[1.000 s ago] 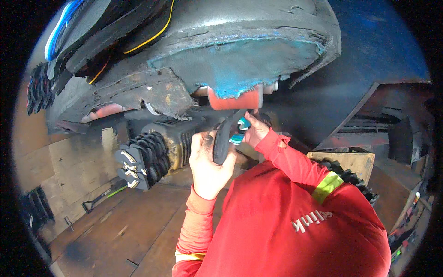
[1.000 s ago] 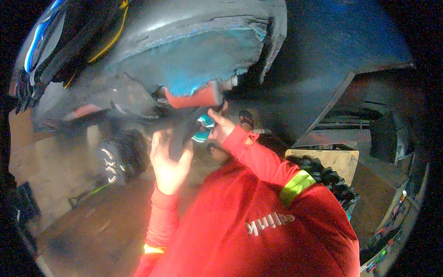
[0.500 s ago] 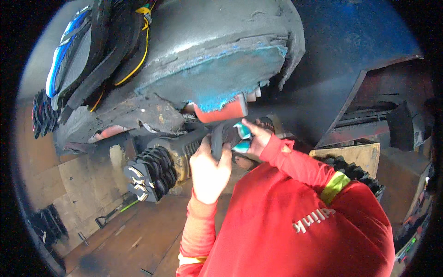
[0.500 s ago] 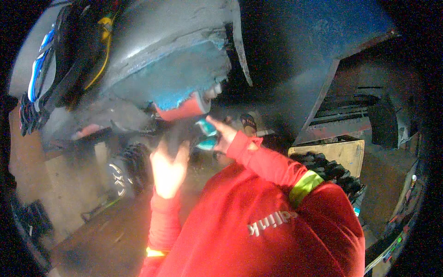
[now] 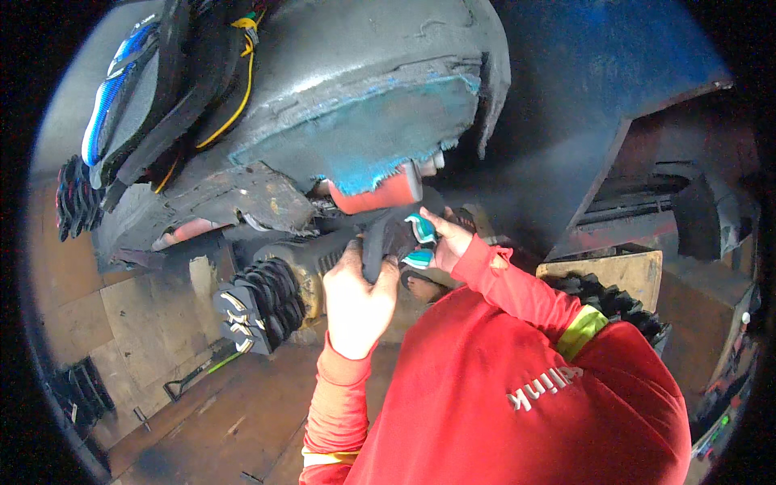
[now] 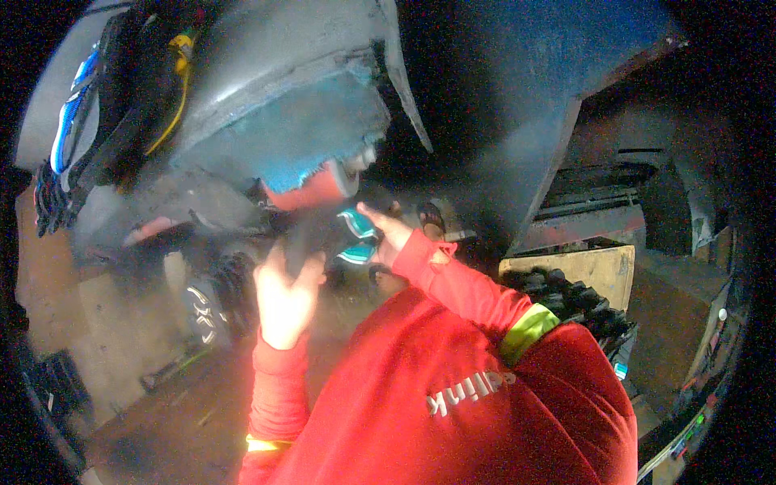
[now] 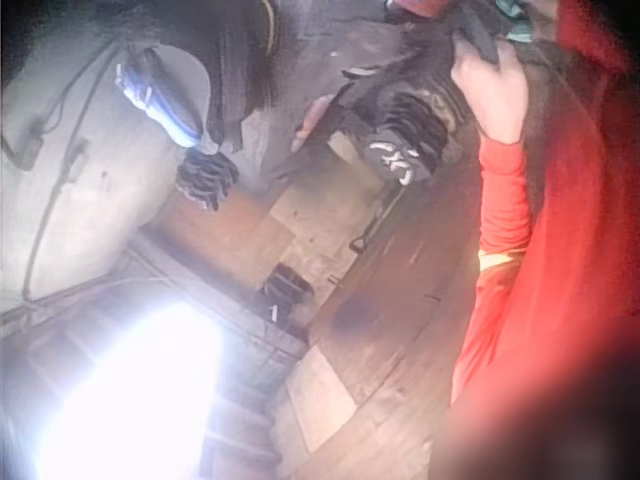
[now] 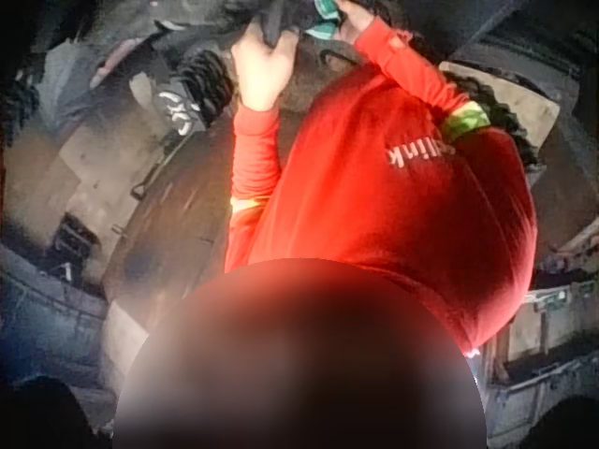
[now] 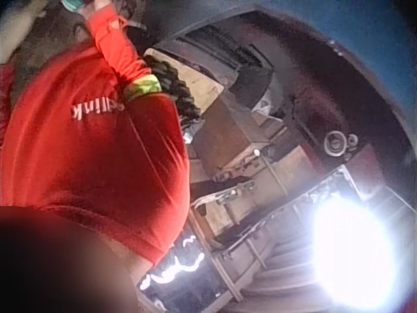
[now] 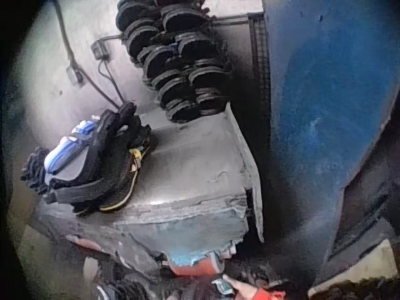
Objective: The person repeatedly grinds the soles of several flip-flops against a rotating grinding wheel. They pick up each flip-flop, press the sole against the wheel, and then place it on a nearby pile before moving to the next one.
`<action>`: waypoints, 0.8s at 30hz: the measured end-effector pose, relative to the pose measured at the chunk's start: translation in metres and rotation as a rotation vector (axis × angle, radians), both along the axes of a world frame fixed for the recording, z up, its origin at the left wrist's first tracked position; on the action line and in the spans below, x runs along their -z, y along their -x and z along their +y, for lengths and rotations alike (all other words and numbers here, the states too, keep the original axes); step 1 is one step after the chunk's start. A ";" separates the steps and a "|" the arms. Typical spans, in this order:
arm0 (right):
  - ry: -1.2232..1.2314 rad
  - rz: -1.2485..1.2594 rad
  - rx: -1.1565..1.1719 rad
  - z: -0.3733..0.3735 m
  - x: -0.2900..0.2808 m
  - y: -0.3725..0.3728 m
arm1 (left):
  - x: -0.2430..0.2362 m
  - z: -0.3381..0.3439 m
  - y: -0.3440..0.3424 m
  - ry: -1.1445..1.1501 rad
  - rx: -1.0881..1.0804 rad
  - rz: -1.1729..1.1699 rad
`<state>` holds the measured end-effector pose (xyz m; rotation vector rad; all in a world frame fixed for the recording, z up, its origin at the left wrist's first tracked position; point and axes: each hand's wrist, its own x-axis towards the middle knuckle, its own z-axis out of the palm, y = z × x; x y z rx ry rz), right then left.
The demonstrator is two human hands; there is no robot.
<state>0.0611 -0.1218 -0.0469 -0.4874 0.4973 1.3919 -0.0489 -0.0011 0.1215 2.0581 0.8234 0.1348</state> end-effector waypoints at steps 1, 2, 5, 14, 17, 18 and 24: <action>0.015 -0.025 -0.024 0.000 -0.004 0.002 | -0.006 -0.002 0.003 -0.008 0.015 -0.028; 0.004 -0.061 0.004 0.001 -0.006 0.004 | -0.012 -0.004 0.006 -0.050 0.021 -0.018; -0.030 -0.081 0.003 0.003 -0.009 0.005 | -0.018 -0.009 0.003 -0.005 -0.100 0.028; -0.011 -0.065 -0.042 0.004 -0.013 0.001 | 0.000 -0.001 0.011 0.065 -0.084 -0.079; 0.050 -0.071 -0.029 0.007 -0.030 0.010 | -0.015 -0.004 0.037 -0.053 -0.025 -0.049; 0.036 -0.077 -0.024 0.007 -0.035 0.013 | -0.022 -0.005 0.045 -0.040 -0.033 -0.031; -0.051 -0.213 0.076 -0.005 -0.050 0.031 | -0.053 -0.028 0.075 -0.165 -0.009 -0.099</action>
